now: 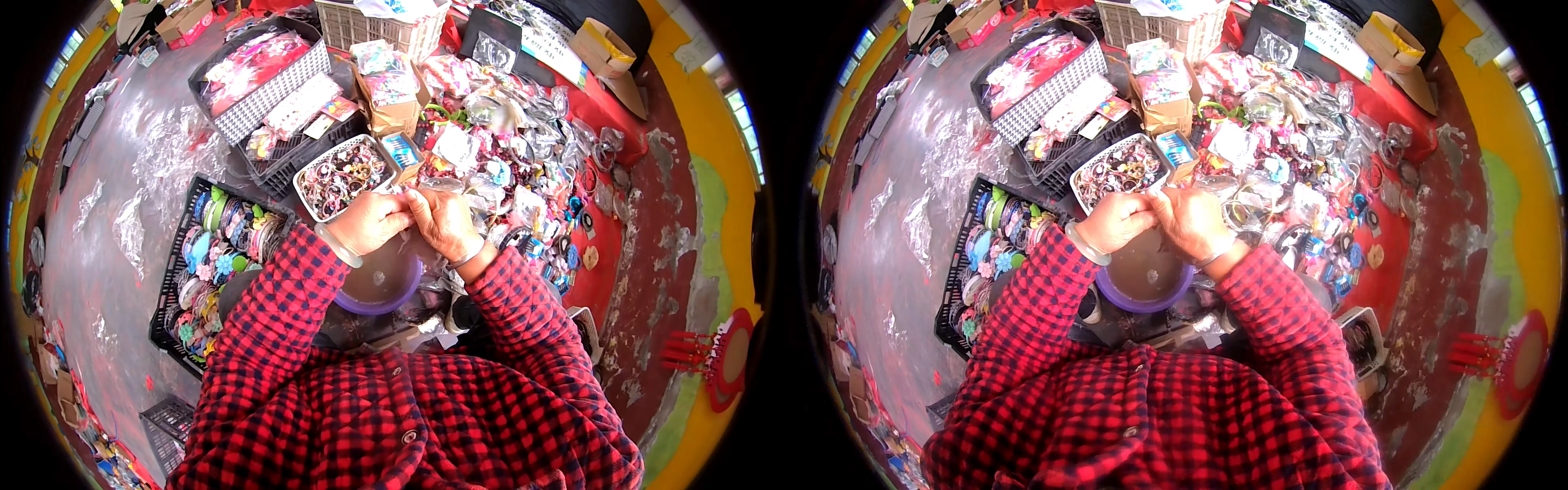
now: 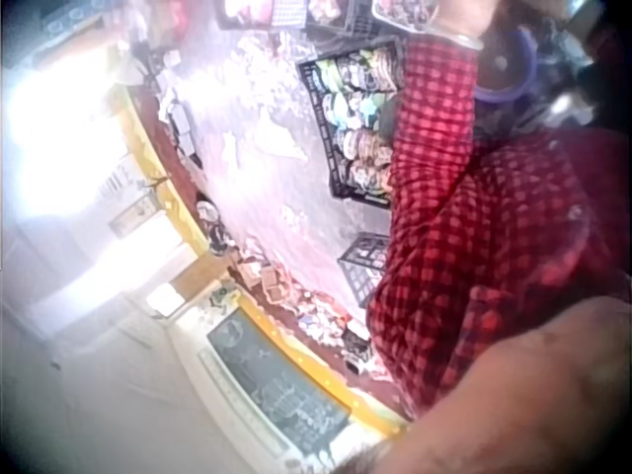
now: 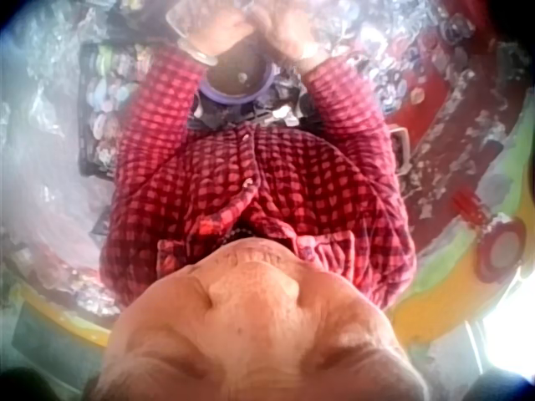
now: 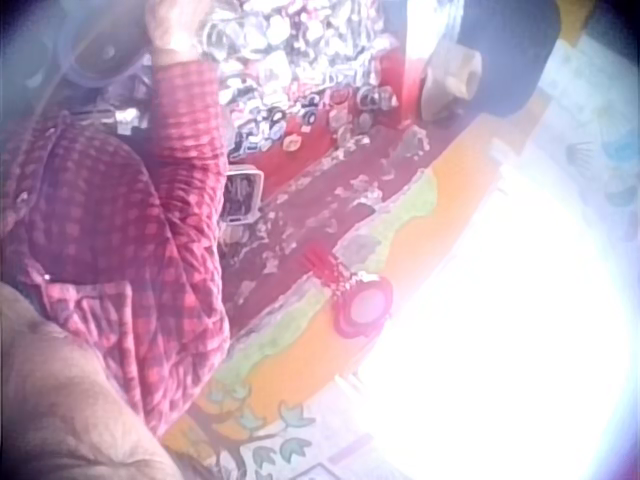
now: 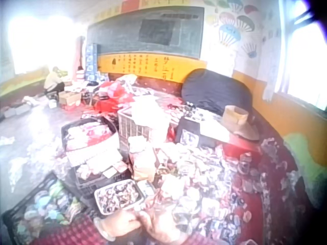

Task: The person sits on the floor and repeatedly picks up small accessories from a pile, dips them into a purple bowl of water, and wipes them with a cloth. The person handles items from a black crate and a white tray, cleaning them one by one.

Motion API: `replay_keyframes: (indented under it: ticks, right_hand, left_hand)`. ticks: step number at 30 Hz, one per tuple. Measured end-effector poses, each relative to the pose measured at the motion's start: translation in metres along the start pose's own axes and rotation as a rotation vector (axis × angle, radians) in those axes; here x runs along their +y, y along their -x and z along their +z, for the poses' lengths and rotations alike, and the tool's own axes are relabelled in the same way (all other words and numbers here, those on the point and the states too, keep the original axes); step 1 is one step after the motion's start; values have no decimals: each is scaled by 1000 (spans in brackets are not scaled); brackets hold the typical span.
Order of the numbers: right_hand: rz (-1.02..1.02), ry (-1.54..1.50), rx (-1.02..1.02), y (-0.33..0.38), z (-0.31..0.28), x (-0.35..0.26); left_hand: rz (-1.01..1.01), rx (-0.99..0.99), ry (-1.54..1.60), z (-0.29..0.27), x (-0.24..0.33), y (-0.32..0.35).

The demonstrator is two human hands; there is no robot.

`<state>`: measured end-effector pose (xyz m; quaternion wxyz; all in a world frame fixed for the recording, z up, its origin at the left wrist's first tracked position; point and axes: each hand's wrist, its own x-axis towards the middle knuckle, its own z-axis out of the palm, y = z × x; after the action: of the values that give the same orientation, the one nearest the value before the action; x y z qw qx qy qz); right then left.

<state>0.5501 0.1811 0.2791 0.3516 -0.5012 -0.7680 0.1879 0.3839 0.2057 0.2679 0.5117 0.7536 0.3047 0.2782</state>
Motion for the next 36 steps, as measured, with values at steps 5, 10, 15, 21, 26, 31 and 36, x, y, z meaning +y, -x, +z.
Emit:
replay_keyframes:
  ticks: [5, 10, 15, 21, 26, 31, 36]
  right_hand:
    - [-58, -123, -2, -4, -12, -3]
    - [236, -713, 32, -5, -34, 2]
    - [216, -890, 80, -4, -31, 2]
    - [316, -849, 8, -4, -33, 14]
    - [349, -592, -24, -2, -21, 30]
    - [-70, -206, -149, -4, -13, 19]
    - [-97, -166, -162, -2, -11, 11]
  left_hand:
    - [139, 61, 95, 5, -1, 0]
    - [-10, 70, 517, -18, 22, 10]
    - [53, 116, 990, -26, 3, 13]
    - [-107, -112, 762, -34, 23, 10]
    - [-83, -261, 374, -27, 7, 3]
    - [-68, -280, 261, -12, 0, 3]
    - [-117, -225, 160, -10, 5, 3]
